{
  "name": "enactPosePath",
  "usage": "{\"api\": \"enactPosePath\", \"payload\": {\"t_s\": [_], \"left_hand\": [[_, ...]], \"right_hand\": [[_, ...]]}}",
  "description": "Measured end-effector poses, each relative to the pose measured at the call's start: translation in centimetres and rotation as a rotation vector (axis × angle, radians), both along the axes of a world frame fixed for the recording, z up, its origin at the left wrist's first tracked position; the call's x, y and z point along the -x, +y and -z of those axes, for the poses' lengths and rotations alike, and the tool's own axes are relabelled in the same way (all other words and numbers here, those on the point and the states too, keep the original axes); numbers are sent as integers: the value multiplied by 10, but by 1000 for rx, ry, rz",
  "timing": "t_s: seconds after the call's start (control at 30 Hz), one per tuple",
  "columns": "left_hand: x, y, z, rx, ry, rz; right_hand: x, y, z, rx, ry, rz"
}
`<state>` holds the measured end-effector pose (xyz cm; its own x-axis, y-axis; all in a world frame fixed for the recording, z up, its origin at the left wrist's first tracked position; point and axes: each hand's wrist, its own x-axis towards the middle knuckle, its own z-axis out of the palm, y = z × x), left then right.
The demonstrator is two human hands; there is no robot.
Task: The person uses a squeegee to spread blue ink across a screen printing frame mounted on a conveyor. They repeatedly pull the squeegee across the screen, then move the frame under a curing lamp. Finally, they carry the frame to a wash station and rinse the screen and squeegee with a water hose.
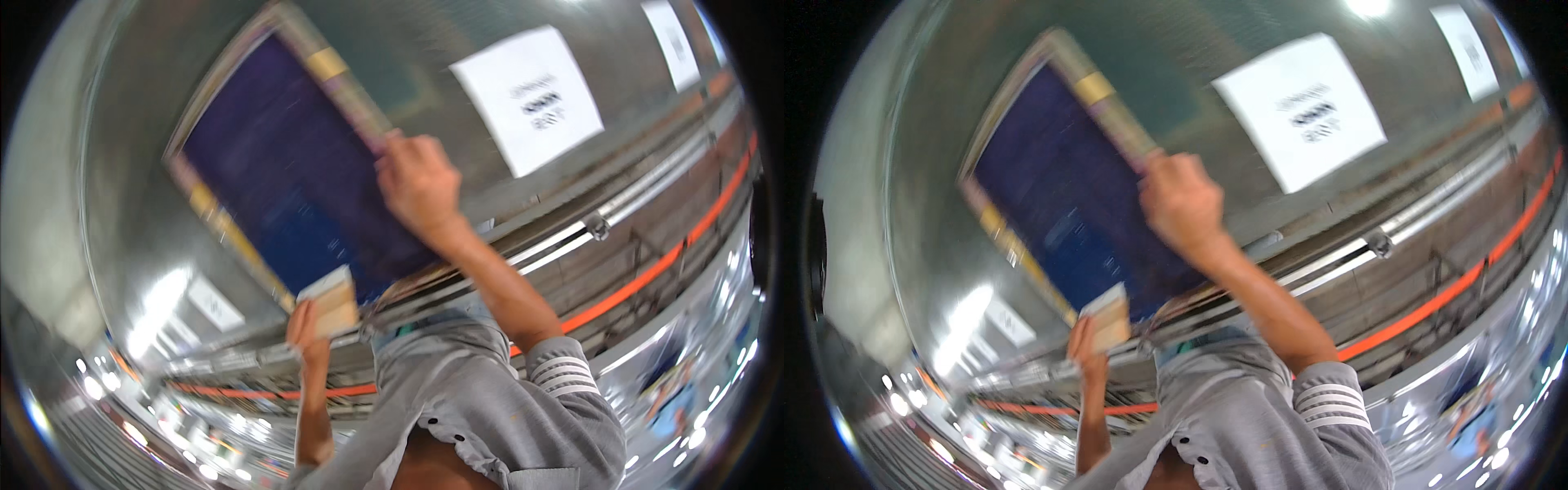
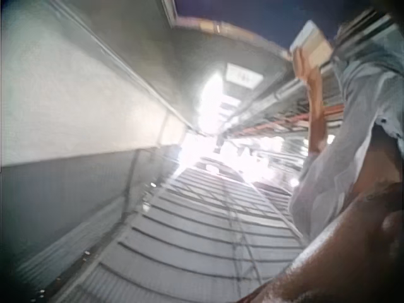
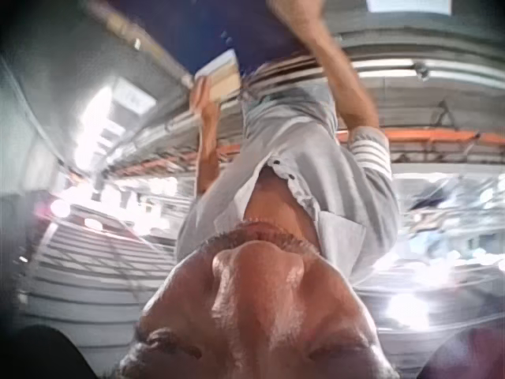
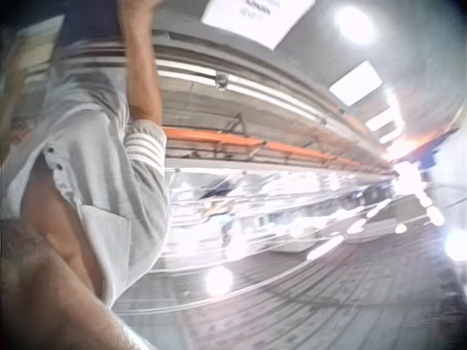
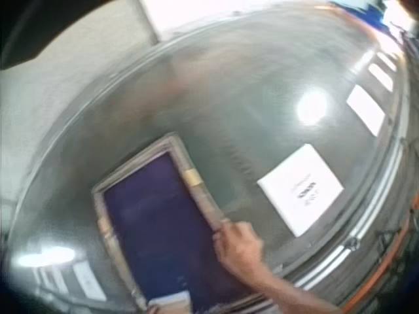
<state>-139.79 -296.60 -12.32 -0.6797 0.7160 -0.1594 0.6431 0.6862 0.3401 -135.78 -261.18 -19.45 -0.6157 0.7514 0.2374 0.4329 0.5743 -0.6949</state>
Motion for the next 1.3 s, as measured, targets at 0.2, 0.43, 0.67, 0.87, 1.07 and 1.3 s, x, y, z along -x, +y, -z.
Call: {"api": "enactPosePath", "payload": {"t_s": [0.2, 0.43, 0.67, 0.87, 1.07, 1.3], "left_hand": [[48, 11, -16, 34, -268, -87], [183, 64, -21, 96, -125, -20], [154, 54, 2, -44, -100, -26], [7, -13, 6, -220, -74, -58], [12, -19, -35, 57, -372, 10], [187, 64, -12, 109, -139, 50]], "right_hand": [[29, -32, -64, -125, -66, -135], [137, -98, -117, -266, -510, -1035], [111, -120, -65, -246, -305, -940], [-21, -185, -83, -95, -483, -955], [-25, -189, -111, 12, -656, -1021], [139, -103, -65, -178, -458, -925]]}}
